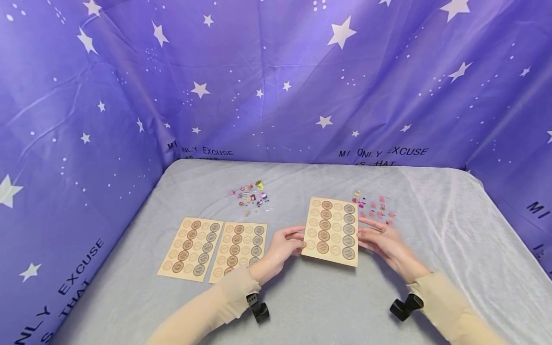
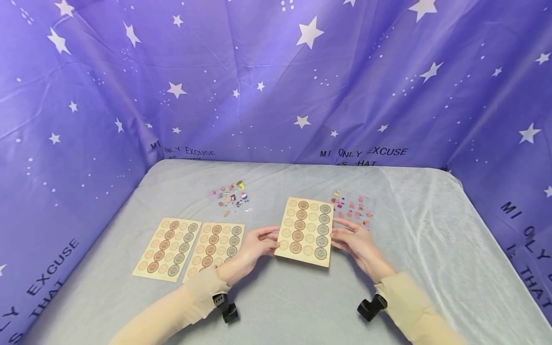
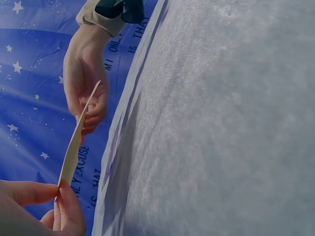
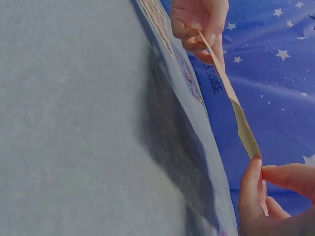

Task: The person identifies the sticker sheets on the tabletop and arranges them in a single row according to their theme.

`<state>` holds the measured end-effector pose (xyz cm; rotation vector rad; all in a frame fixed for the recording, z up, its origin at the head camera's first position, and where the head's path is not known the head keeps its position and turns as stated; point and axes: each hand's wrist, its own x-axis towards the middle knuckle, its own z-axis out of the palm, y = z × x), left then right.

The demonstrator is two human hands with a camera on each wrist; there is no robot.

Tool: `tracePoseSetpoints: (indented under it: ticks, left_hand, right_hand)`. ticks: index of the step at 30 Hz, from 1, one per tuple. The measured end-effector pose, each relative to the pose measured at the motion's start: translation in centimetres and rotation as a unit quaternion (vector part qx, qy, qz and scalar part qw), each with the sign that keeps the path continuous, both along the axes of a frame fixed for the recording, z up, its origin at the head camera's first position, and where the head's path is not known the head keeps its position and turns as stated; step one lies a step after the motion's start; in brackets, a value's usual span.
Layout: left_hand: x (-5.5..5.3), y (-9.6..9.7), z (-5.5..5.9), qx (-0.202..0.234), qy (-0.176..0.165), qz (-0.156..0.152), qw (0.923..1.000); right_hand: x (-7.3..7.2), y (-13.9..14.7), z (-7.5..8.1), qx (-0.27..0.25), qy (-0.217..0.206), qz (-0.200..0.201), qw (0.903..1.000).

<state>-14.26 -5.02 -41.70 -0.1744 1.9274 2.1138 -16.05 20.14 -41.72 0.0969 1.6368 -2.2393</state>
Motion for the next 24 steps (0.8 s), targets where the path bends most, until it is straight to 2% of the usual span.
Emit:
tracePoseSetpoints:
  ticks: [4, 10, 13, 20, 24]
  left_hand:
    - [0.6, -0.5, 0.5, -0.001, 0.002, -0.001, 1.0000]
    - [0.3, -1.5, -1.3, -0.003, -0.001, -0.004, 1.0000]
    - [0.4, -2.0, -1.9, -0.010, -0.006, -0.002, 0.9999]
    - [1.1, -3.1, -1.7, -0.007, -0.002, -0.011, 0.9999]
    - [1.4, -3.7, -2.1, -0.007, -0.001, -0.012, 0.9999]
  right_hand:
    - [0.2, -0.6, 0.0, 0.020, 0.003, 0.012, 0.9997]
    - [0.3, -1.4, -0.3, 0.046, 0.001, 0.023, 0.9987]
    - [0.4, -1.9, -0.5, 0.051, 0.001, 0.027, 0.9984]
    - [0.7, -3.0, -0.9, 0.050, -0.006, 0.030, 0.9983]
    - [0.9, -3.6, -1.1, 0.052, -0.010, 0.035, 0.9980]
